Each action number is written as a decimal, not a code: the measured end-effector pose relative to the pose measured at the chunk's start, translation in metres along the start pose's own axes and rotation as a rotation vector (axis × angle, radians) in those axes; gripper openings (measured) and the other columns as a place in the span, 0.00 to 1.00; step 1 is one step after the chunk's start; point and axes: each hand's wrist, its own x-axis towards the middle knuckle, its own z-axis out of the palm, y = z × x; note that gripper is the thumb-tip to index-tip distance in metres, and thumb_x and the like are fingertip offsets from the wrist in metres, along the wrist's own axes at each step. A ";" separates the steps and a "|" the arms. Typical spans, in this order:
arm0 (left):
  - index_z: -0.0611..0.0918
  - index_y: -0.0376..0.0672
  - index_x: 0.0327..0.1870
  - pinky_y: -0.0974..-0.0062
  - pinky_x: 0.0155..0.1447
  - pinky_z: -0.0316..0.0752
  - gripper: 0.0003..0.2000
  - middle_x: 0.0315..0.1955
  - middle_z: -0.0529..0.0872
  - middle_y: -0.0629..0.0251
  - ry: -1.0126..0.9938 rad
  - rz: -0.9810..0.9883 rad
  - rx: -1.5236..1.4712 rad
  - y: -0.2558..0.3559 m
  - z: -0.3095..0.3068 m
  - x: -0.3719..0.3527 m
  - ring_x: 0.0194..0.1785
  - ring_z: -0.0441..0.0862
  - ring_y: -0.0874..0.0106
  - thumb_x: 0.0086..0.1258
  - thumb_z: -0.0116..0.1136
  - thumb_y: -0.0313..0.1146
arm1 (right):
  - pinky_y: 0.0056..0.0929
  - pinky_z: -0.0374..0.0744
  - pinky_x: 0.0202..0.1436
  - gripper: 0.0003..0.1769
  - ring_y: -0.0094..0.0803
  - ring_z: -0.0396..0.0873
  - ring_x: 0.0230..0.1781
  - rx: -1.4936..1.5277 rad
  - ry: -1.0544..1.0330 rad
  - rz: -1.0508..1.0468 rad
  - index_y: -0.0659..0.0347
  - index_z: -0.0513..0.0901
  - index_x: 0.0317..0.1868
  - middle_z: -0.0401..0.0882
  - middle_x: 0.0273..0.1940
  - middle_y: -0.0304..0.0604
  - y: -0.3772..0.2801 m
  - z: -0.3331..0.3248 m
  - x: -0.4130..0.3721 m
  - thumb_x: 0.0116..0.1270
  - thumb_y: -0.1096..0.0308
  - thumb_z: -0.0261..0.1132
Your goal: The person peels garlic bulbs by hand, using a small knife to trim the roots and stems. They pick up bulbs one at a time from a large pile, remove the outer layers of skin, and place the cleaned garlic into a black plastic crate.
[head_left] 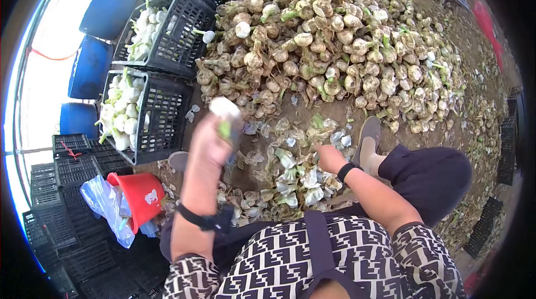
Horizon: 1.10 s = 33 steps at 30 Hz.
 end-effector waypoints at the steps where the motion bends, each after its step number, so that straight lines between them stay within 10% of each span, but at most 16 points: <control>1: 0.70 0.32 0.50 0.73 0.46 0.81 0.16 0.40 0.77 0.48 -0.054 0.189 -0.040 0.038 0.014 0.010 0.41 0.79 0.61 0.71 0.45 0.37 | 0.42 0.76 0.43 0.13 0.48 0.78 0.41 -0.005 -0.009 0.002 0.57 0.79 0.40 0.80 0.38 0.50 -0.002 -0.002 0.001 0.53 0.73 0.56; 5: 0.67 0.32 0.51 0.57 0.54 0.76 0.21 0.45 0.75 0.40 0.017 0.408 -0.352 0.135 0.018 0.050 0.51 0.76 0.52 0.73 0.39 0.46 | 0.42 0.76 0.44 0.16 0.50 0.77 0.41 -0.013 -0.074 -0.047 0.61 0.78 0.43 0.80 0.36 0.51 -0.020 -0.012 0.025 0.51 0.73 0.57; 9: 0.75 0.34 0.42 0.62 0.54 0.75 0.11 0.41 0.79 0.50 -0.175 0.230 0.000 0.050 -0.016 0.072 0.48 0.78 0.59 0.70 0.48 0.34 | 0.43 0.76 0.43 0.23 0.49 0.75 0.44 0.044 0.351 -0.271 0.57 0.72 0.51 0.75 0.40 0.53 -0.058 -0.018 0.102 0.51 0.76 0.56; 16: 0.70 0.40 0.56 0.65 0.52 0.70 0.17 0.43 0.77 0.60 0.042 -0.265 0.187 -0.123 -0.080 0.021 0.48 0.76 0.63 0.68 0.49 0.35 | 0.42 0.77 0.44 0.12 0.49 0.75 0.45 -0.096 0.315 -0.285 0.59 0.78 0.43 0.75 0.42 0.54 -0.119 -0.023 0.194 0.58 0.71 0.54; 21: 0.70 0.42 0.57 0.65 0.52 0.70 0.18 0.44 0.77 0.60 0.078 -0.189 0.182 -0.120 -0.077 0.015 0.50 0.75 0.64 0.71 0.47 0.40 | 0.39 0.74 0.39 0.14 0.46 0.79 0.37 0.590 0.163 -0.339 0.59 0.79 0.46 0.80 0.36 0.56 -0.098 -0.043 0.134 0.59 0.68 0.57; 23: 0.68 0.41 0.58 0.66 0.48 0.73 0.18 0.45 0.78 0.61 -0.158 -0.313 0.062 -0.115 -0.077 0.012 0.48 0.76 0.67 0.71 0.47 0.39 | 0.25 0.73 0.36 0.18 0.23 0.74 0.35 0.749 -0.143 -0.295 0.62 0.75 0.53 0.79 0.36 0.42 -0.089 -0.066 0.080 0.62 0.66 0.59; 33: 0.61 0.39 0.56 0.71 0.55 0.74 0.28 0.50 0.73 0.59 -0.483 0.184 0.356 -0.115 -0.008 -0.085 0.52 0.75 0.70 0.56 0.62 0.22 | 0.18 0.72 0.33 0.18 0.17 0.72 0.33 1.488 0.030 -0.094 0.61 0.71 0.45 0.75 0.37 0.35 -0.097 -0.097 -0.081 0.62 0.60 0.64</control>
